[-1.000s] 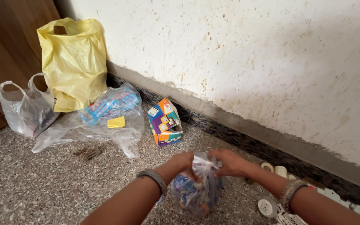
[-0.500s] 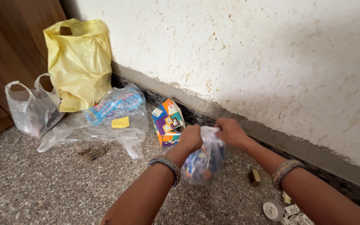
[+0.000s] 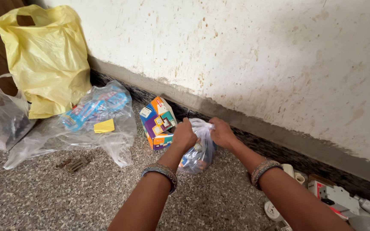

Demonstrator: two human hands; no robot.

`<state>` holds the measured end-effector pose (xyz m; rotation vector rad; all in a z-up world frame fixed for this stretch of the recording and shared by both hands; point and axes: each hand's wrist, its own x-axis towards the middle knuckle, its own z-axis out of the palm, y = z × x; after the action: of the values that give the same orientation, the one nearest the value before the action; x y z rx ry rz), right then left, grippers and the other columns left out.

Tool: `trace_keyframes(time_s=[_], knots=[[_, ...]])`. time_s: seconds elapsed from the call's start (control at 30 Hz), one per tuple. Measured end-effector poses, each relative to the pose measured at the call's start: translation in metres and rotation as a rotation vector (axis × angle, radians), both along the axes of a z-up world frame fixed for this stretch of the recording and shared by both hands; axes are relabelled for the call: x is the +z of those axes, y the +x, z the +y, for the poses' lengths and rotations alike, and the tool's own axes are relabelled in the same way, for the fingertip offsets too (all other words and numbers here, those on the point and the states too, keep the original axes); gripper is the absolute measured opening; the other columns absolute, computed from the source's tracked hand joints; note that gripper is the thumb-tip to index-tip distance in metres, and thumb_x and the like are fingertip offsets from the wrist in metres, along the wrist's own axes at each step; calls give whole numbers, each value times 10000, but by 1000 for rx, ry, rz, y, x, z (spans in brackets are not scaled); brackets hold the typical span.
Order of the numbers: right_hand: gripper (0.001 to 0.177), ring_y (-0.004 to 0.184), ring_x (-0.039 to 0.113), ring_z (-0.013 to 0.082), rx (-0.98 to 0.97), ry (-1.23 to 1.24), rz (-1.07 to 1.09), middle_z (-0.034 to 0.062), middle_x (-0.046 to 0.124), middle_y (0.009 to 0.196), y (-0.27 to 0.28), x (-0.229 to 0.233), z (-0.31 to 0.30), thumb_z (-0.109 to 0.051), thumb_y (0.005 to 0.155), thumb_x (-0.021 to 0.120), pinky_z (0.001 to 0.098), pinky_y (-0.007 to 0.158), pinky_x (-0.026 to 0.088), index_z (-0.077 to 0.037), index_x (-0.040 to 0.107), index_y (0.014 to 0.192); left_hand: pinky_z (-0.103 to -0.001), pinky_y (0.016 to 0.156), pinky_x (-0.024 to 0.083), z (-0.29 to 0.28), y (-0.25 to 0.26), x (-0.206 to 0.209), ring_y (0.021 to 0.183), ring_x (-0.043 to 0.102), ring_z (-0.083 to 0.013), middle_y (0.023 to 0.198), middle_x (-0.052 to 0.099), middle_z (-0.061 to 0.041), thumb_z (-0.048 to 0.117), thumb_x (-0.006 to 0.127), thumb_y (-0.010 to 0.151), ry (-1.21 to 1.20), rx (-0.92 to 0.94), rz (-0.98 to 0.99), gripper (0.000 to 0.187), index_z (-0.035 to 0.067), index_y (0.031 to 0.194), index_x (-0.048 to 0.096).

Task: The person sits on the floor and sorts various electrical supplies, including small plastic connectors and larger PVC fittings, from a cardboard box and the floor into clear plastic bags. They handle the items one by one, placing them into bags and tying the bags closed.

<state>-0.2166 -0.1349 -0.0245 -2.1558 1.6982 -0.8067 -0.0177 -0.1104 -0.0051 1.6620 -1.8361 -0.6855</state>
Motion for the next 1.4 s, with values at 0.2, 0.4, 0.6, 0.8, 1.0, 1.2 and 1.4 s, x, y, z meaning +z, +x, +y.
trace_keyframes(time_s=[0.2, 0.4, 0.6, 0.8, 1.0, 1.2, 1.4], knots=[[566, 1257, 533, 441, 76, -57, 99, 273, 575, 1314, 9, -1, -6, -26, 770, 677, 461, 1063, 440, -18, 568, 1325, -515, 971, 529, 3, -12, 11, 1150, 635, -469, 1232, 625, -311, 148, 710, 835, -49, -15, -70, 500, -30, 1251, 498], [452, 1239, 549, 399, 107, -52, 141, 229, 605, 1270, 42, 59, 15, -129, 761, 770, 453, 1040, 460, -82, 669, 1199, -491, 975, 529, 31, -2, 78, 1195, 624, -411, 1286, 618, -225, 289, 795, 823, -6, 3, -63, 574, 35, 1269, 538], [309, 1164, 601, 371, 125, -71, 196, 204, 647, 1176, 74, 137, 45, -172, 769, 807, 451, 1016, 484, -107, 741, 1064, -464, 951, 553, 56, 26, 129, 1208, 636, -358, 1275, 642, -193, 263, 752, 856, -19, 23, -167, 442, 38, 1208, 607], [268, 1076, 657, 375, 211, -147, 208, 208, 694, 1083, 116, 183, 60, -159, 776, 779, 459, 953, 522, -98, 747, 1035, -464, 951, 559, 99, 64, 177, 1153, 676, -347, 1192, 710, -189, 258, 718, 849, -38, 51, -207, 384, 46, 1165, 667], [254, 1001, 701, 378, 401, -331, 207, 207, 739, 1015, 180, 199, 73, -140, 757, 766, 452, 887, 559, -51, 750, 994, -449, 989, 550, 135, 125, 218, 1182, 681, -329, 1251, 708, -167, 232, 723, 833, 16, 97, -351, 402, 124, 1221, 715], [209, 1031, 719, 323, 418, -131, 230, 172, 760, 1042, 256, 253, 129, -195, 808, 760, 408, 920, 561, -92, 788, 987, -445, 990, 542, 184, 203, 254, 1200, 650, -314, 1265, 687, -153, 299, 695, 887, -22, 127, -411, 347, 136, 1190, 743], [201, 1037, 748, 253, 463, -35, 159, 104, 793, 1056, 308, 269, 150, -233, 815, 771, 364, 935, 566, -120, 805, 979, -443, 977, 566, 211, 252, 273, 1187, 683, -320, 1265, 706, -163, 249, 700, 880, 30, 260, -419, 356, 88, 1197, 733]])
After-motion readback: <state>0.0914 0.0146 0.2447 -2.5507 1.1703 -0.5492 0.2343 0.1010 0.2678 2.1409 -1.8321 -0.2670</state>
